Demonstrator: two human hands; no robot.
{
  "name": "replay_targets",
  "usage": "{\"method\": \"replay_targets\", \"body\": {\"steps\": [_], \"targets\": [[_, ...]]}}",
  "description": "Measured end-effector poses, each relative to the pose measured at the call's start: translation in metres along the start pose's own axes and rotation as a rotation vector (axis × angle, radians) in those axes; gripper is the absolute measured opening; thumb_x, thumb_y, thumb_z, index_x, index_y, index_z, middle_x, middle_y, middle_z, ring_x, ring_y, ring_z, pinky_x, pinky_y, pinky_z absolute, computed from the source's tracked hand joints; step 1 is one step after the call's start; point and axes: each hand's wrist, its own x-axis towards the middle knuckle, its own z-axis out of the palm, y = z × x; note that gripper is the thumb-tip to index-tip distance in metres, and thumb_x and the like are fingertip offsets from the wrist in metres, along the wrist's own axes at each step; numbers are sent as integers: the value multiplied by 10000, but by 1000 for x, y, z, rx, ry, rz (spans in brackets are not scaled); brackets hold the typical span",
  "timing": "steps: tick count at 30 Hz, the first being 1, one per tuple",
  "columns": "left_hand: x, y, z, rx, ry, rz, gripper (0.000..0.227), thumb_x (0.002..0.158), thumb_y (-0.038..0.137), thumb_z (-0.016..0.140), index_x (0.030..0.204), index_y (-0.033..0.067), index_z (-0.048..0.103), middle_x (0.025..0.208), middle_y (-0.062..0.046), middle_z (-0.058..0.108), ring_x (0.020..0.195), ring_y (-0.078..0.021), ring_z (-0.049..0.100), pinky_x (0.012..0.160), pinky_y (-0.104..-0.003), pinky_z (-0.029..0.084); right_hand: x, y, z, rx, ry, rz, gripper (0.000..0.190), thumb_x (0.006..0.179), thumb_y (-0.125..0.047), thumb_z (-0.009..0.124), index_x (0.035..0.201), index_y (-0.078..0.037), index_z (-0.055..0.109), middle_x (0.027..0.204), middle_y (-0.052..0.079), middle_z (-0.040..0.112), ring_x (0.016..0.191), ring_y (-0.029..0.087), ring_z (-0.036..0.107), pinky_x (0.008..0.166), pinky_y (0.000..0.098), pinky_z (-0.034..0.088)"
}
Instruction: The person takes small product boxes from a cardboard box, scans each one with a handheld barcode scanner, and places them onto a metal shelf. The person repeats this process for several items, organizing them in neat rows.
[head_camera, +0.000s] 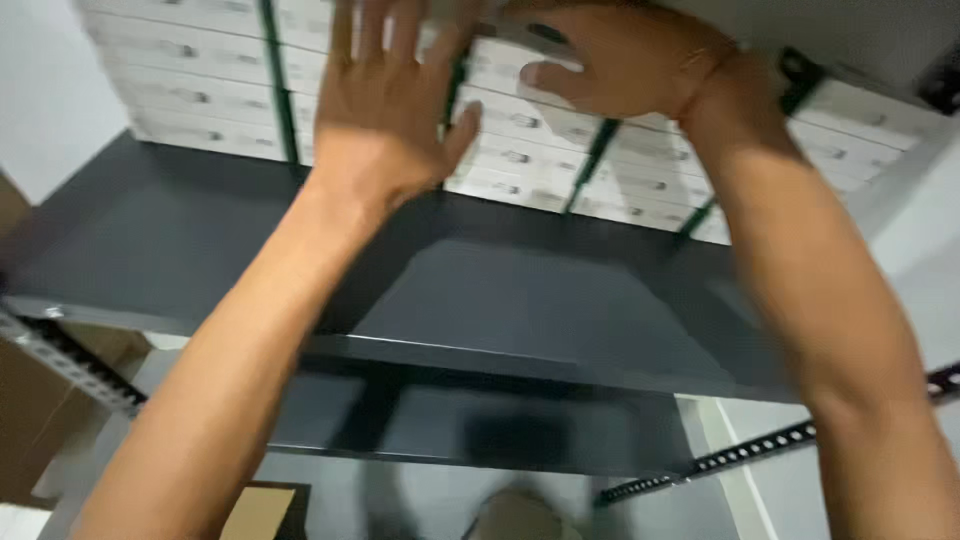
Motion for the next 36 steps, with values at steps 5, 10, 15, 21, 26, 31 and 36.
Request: {"method": "replay_targets", "body": {"steps": [5, 10, 15, 21, 26, 31, 36], "targets": [[7, 2, 46, 200, -118, -117, 870, 1141, 622, 782, 1802, 128, 509, 1716, -229, 568, 1562, -521, 477, 1269, -760, 352, -18, 14, 22, 101, 90, 34, 477, 1217, -104, 644, 1691, -43, 651, 1681, 216, 678, 1471, 465, 637, 1153, 598, 493], [9, 13, 42, 100, -150, -112, 1002, 1087, 639, 749, 1828, -2, 542, 1778, -363, 591, 1654, -647, 451, 1304, -888, 133, -29, 29, 39, 160, 134, 23, 582, 1199, -253, 693, 1717, -53, 517, 1711, 229, 648, 1503, 484, 634, 1179, 593, 495], [68, 95, 38, 66, -135, -2, 886, 1177, 577, 714, 1859, 65, 476, 1780, -342, 546, 1673, -613, 371, 1348, -805, 191, -148, 37, -10, 42, 207, 121, 601, 1290, -229, 681, 1825, -127, 425, 1858, 233, 439, 1706, 481, 415, 1347, 641, 373], [130, 213, 87, -33, 49, 192, 805, 1176, 638, 824, 1764, 139, 591, 1653, -245, 613, 1602, -513, 502, 1292, -801, 313, -317, 125, -6, 57, 489, 350, 486, 1319, -255, 644, 1742, -40, 541, 1731, 268, 543, 1579, 511, 543, 1255, 618, 481], [148, 262, 129, -31, -228, 5, 990, 1105, 906, 583, 1846, 304, 319, 1712, -256, 565, 1521, -619, 524, 1229, -865, 282, -340, 145, 19, 107, 551, 548, 463, 1265, -346, 703, 1647, -87, 667, 1599, 250, 671, 1449, 470, 640, 1181, 609, 502], [145, 269, 144, 93, -452, 14, 1005, 1052, 960, 393, 1786, 273, 405, 1745, -170, 538, 1514, -550, 552, 1233, -867, 234, -331, 138, 21, 286, 534, 591, 414, 1194, -353, 685, 1581, -220, 746, 1570, 89, 738, 1483, 311, 654, 1202, 487, 522], [126, 265, 171, 177, -240, 42, 1009, 1035, 956, 555, 1685, 184, 586, 1630, -144, 653, 1463, -466, 602, 1217, -842, 308, -334, 152, 33, 178, 550, 390, 395, 1266, -285, 678, 1595, -72, 728, 1577, 226, 719, 1463, 464, 652, 1200, 582, 490]]}}
